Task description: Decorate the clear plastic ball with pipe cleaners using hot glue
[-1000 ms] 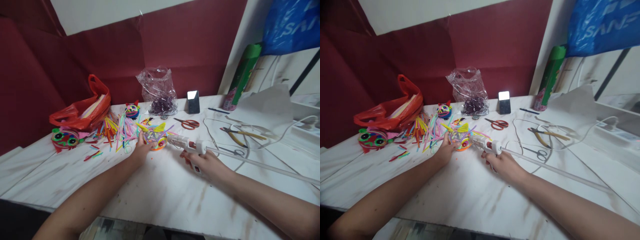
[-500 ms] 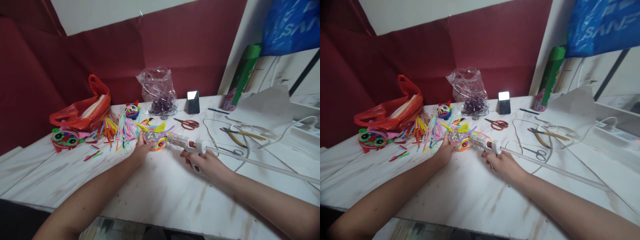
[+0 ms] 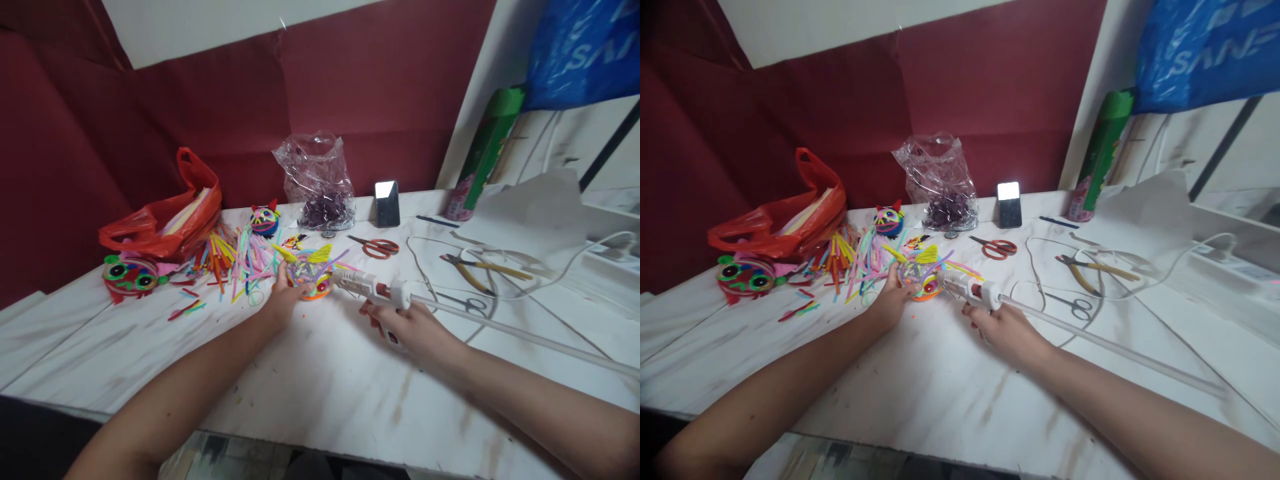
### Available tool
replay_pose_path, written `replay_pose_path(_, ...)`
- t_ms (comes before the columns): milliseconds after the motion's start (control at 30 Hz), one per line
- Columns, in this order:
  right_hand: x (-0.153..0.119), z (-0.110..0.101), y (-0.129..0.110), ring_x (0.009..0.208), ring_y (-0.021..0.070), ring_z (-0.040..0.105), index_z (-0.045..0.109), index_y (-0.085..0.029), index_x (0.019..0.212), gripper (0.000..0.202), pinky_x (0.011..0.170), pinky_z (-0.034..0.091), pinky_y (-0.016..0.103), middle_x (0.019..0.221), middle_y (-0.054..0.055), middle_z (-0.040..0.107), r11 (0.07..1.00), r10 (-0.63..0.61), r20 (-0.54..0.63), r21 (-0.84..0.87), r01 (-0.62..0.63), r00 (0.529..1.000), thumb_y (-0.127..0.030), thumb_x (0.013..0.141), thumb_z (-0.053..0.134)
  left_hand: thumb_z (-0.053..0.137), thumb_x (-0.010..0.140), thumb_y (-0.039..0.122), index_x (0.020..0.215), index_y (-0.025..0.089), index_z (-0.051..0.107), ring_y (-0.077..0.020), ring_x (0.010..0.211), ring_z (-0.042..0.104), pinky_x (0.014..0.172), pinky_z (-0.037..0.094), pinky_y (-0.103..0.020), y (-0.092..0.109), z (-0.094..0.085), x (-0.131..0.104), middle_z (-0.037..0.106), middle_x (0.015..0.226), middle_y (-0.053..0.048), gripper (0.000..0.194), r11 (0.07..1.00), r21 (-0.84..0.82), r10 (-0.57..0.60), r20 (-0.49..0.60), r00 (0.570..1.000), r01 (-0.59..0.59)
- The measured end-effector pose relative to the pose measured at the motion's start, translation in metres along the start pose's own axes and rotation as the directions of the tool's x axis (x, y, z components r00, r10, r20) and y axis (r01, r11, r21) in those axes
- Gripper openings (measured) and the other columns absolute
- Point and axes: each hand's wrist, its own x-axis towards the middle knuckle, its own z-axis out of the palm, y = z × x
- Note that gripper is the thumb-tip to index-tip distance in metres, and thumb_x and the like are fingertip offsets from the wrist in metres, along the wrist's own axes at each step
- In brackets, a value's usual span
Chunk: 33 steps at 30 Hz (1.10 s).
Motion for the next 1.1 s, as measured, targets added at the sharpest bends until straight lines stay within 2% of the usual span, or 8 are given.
replay_pose_path(100, 0.0008, -0.0011, 0.0, 0.061, 0.0159, 0.052, 0.066, -0.018, 0.076, 0.027, 0.053, 0.035, 0.027, 0.066, 0.002, 0.06, 1.0, 0.011, -0.03, 0.003, -0.011, 0.999, -0.042, 0.077, 0.053, 0.077, 0.054, 0.013, 0.14, 0.029, 0.028, -0.0215, 0.107, 0.06, 0.099, 0.043, -0.036, 0.0011, 0.0006, 0.0, 0.059, 0.122, -0.007, 0.1, 0.998, -0.029, -0.05, -0.011, 0.999, 0.05)
replay_pose_path(200, 0.0013, -0.002, 0.0, 0.058, 0.0153, 0.049, 0.064, -0.017, 0.069, 0.031, 0.052, 0.035, 0.027, 0.061, 0.002, 0.057, 1.0, 0.026, -0.031, -0.009, -0.027, 0.999, -0.045, 0.078, 0.052, 0.077, 0.054, 0.013, 0.139, 0.03, 0.03, -0.0215, 0.107, 0.059, 0.099, 0.043, -0.036, 0.0018, 0.0011, 0.0, 0.059, 0.122, -0.007, 0.098, 0.999, -0.019, -0.041, -0.012, 0.999, 0.041)
replay_pose_path(433, -0.0035, -0.0021, -0.0058, 0.062, 0.0156, 0.052, 0.068, -0.018, 0.078, 0.028, 0.055, 0.036, 0.026, 0.068, 0.002, 0.06, 1.0, 0.027, 0.014, 0.004, -0.027, 1.0, -0.041, 0.076, 0.053, 0.077, 0.054, 0.013, 0.139, 0.027, 0.029, -0.0219, 0.104, 0.061, 0.098, 0.044, -0.037, 0.0017, 0.0014, -0.0009, 0.06, 0.12, -0.008, 0.098, 0.999, -0.02, -0.031, 0.005, 1.0, 0.031)
replay_pose_path(567, -0.0038, -0.0008, -0.0057, 0.061, 0.0156, 0.051, 0.066, -0.018, 0.074, 0.027, 0.054, 0.035, 0.027, 0.062, 0.001, 0.057, 0.999, 0.025, 0.02, -0.038, -0.024, 0.999, -0.041, 0.077, 0.052, 0.077, 0.055, 0.014, 0.139, 0.028, 0.029, -0.0227, 0.106, 0.06, 0.097, 0.045, -0.037, 0.0007, 0.0004, -0.0007, 0.06, 0.122, -0.008, 0.098, 1.0, -0.011, -0.018, 0.011, 1.0, 0.018)
replay_pose_path(833, 0.004, -0.0024, 0.003, 0.055, 0.0148, 0.048, 0.063, -0.017, 0.067, 0.032, 0.052, 0.035, 0.027, 0.058, 0.001, 0.055, 1.0, 0.008, -0.001, 0.006, -0.008, 1.0, -0.045, 0.077, 0.05, 0.078, 0.055, 0.014, 0.14, 0.031, 0.028, -0.0233, 0.112, 0.058, 0.102, 0.042, -0.039, -0.0025, -0.004, 0.0031, 0.058, 0.125, -0.007, 0.1, 0.999, -0.019, -0.039, -0.008, 0.999, 0.039)
replay_pose_path(1100, -0.0006, -0.0023, -0.0031, 0.063, 0.0161, 0.05, 0.066, -0.017, 0.075, 0.033, 0.057, 0.036, 0.028, 0.07, 0.003, 0.06, 1.0, 0.003, 0.025, -0.002, -0.003, 1.0, -0.045, 0.076, 0.05, 0.078, 0.055, 0.013, 0.14, 0.029, 0.03, -0.0242, 0.109, 0.059, 0.098, 0.044, -0.038, -0.0005, -0.0012, 0.0004, 0.06, 0.122, -0.008, 0.098, 0.999, 0.024, -0.025, -0.001, 1.0, 0.025)
